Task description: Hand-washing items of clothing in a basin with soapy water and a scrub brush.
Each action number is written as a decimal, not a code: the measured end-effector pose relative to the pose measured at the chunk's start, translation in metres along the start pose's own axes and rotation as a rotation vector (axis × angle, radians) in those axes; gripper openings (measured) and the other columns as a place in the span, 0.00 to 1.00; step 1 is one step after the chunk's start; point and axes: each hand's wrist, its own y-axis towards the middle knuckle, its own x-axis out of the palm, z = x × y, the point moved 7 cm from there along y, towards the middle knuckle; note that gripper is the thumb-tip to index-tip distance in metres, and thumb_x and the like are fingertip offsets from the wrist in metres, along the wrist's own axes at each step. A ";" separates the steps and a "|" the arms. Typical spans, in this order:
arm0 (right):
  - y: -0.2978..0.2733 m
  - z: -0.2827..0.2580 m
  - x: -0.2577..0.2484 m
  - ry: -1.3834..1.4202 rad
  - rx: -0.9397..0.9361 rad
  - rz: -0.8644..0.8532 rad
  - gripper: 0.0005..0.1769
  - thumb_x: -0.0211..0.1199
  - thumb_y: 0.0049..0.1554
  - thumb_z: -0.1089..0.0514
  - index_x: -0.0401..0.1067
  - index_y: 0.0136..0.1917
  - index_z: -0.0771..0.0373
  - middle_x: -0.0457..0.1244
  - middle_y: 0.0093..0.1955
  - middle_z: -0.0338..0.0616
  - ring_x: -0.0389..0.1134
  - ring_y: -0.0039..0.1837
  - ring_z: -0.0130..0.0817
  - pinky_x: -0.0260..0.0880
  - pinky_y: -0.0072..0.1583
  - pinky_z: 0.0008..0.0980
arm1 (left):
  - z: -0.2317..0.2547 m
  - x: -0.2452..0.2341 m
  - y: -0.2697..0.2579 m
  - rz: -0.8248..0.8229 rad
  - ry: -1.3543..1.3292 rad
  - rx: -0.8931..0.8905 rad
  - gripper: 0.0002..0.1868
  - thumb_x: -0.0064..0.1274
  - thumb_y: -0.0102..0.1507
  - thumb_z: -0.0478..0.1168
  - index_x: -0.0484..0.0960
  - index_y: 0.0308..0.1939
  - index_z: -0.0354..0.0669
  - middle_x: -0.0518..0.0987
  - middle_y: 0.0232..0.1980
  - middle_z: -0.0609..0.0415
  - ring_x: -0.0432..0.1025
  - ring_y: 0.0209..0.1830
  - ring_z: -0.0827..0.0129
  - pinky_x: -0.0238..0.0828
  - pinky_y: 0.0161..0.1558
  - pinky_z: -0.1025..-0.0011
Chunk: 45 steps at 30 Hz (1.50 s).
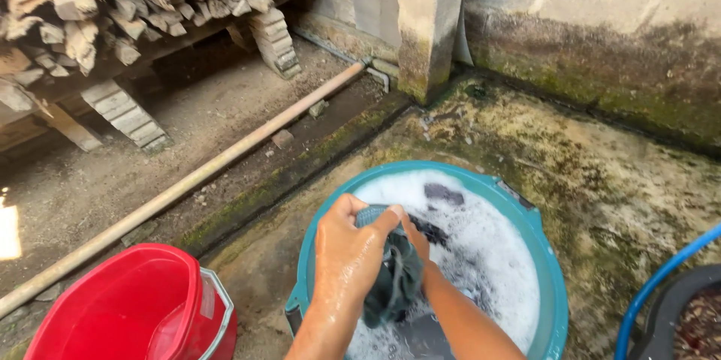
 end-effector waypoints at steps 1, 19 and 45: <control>0.006 0.002 -0.006 0.045 -0.003 0.000 0.43 0.61 0.57 0.44 0.49 0.79 0.58 0.65 0.61 0.61 0.69 0.57 0.56 0.68 0.56 0.50 | -0.002 0.000 0.001 0.011 0.053 0.000 0.18 0.67 0.53 0.45 0.74 0.25 0.38 0.77 0.25 0.53 0.68 0.26 0.73 0.65 0.30 0.67; -0.104 0.002 -0.299 0.827 0.257 -0.039 0.43 0.67 0.55 0.56 0.53 0.78 0.66 0.66 0.60 0.54 0.71 0.57 0.40 0.75 0.58 0.42 | 0.009 0.128 0.049 -0.384 -0.549 0.048 0.19 0.62 0.62 0.46 0.72 0.38 0.35 0.78 0.31 0.50 0.71 0.29 0.67 0.69 0.33 0.66; -0.133 0.010 -0.133 -0.171 -0.350 0.174 0.23 0.56 0.61 0.63 0.70 0.69 0.53 0.67 0.59 0.52 0.68 0.56 0.46 0.67 0.58 0.46 | -0.349 0.171 0.040 0.211 -0.315 -0.280 0.14 0.64 0.58 0.34 0.72 0.39 0.38 0.76 0.32 0.55 0.67 0.30 0.72 0.66 0.34 0.71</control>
